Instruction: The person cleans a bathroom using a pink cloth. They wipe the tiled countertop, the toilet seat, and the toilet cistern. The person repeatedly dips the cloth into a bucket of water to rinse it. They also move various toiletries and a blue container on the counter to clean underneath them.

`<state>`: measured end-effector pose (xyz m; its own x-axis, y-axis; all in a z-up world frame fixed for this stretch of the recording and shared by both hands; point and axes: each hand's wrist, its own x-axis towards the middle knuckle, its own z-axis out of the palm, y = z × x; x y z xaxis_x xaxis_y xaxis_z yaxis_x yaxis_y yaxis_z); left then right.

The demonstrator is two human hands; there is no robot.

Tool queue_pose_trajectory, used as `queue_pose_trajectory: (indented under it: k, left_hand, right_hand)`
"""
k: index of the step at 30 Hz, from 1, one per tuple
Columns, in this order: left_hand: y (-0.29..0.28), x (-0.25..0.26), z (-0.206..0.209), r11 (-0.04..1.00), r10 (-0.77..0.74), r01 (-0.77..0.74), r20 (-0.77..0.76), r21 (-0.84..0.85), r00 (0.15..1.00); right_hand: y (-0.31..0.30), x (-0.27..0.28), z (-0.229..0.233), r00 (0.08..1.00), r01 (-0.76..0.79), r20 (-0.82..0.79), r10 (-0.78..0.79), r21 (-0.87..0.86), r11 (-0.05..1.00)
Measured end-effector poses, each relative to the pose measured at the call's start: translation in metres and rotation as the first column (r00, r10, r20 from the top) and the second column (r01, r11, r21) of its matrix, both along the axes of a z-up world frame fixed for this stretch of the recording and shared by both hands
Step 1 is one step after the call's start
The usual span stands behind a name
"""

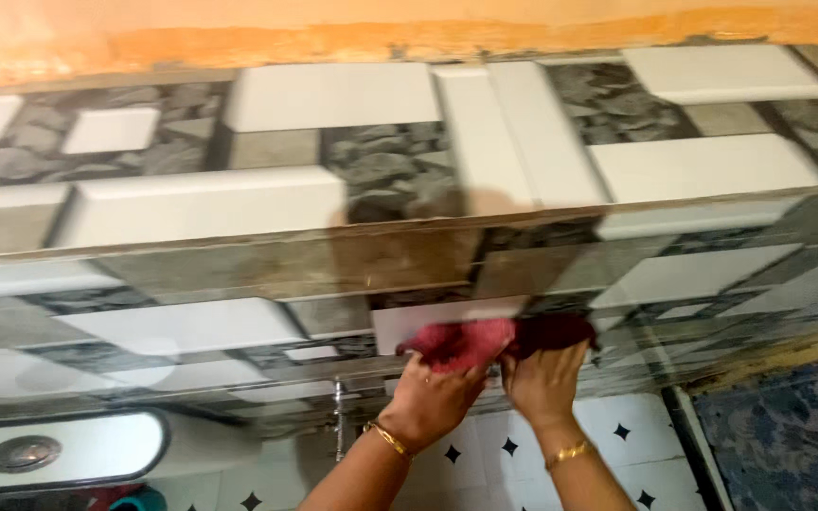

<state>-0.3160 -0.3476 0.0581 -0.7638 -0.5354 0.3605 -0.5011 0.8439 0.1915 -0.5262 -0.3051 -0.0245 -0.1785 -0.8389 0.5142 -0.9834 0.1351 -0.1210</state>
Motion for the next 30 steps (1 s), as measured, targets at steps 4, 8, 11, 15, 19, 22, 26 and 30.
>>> queue_pose_trajectory:
  k: [4, 8, 11, 15, 19, 22, 26, 30]
  left_hand:
    - [0.013, -0.044, -0.076, 0.984, -0.090, 0.025, 0.370, 0.177, 0.925]
    - [0.017, -0.067, -0.070, 0.984, -0.080, -0.025, 0.561, 0.177, 0.824]
    - [0.017, -0.086, -0.013, 0.942, 0.021, 0.011, 0.092, -0.336, 0.996]
    - [0.016, -0.145, 0.075, 0.987, 0.080, -0.056, 0.160, -0.148, 0.984]
    - [0.016, -0.182, 0.112, 0.990, 0.009, -0.018, -0.065, -0.137, 0.998]
    - [0.018, -0.198, 0.093, 0.960, -0.030, -0.022, -0.182, -0.278, 0.983]
    - [0.028, -0.208, 0.040, 0.992, -0.009, 0.009, -0.001, -0.129, 1.000]
    - [0.034, -0.220, -0.009, 0.998, -0.041, 0.048, 0.205, -0.029, 0.978]
  right_hand:
    - [0.042, -0.016, -0.035, 0.998, -0.044, -0.044, 0.048, 0.098, 0.994]
    - [0.053, -0.035, -0.023, 0.992, -0.117, 0.069, 0.104, 0.221, 0.968]
    - [0.040, -0.060, 0.006, 0.996, -0.063, 0.067, 0.053, 0.154, 0.986]
    - [0.011, -0.115, 0.059, 0.994, -0.103, -0.064, 0.084, -0.392, 0.914]
    - [0.000, -0.165, 0.099, 0.995, -0.059, 0.049, 0.089, -0.433, 0.900]
    - [0.004, -0.180, 0.082, 0.995, -0.095, -0.063, 0.075, -0.438, 0.894]
    - [0.032, -0.189, 0.014, 0.996, -0.087, -0.006, 0.089, -0.262, 0.961]
    - [0.064, -0.196, -0.031, 0.985, -0.142, 0.082, 0.150, -0.102, 0.985]
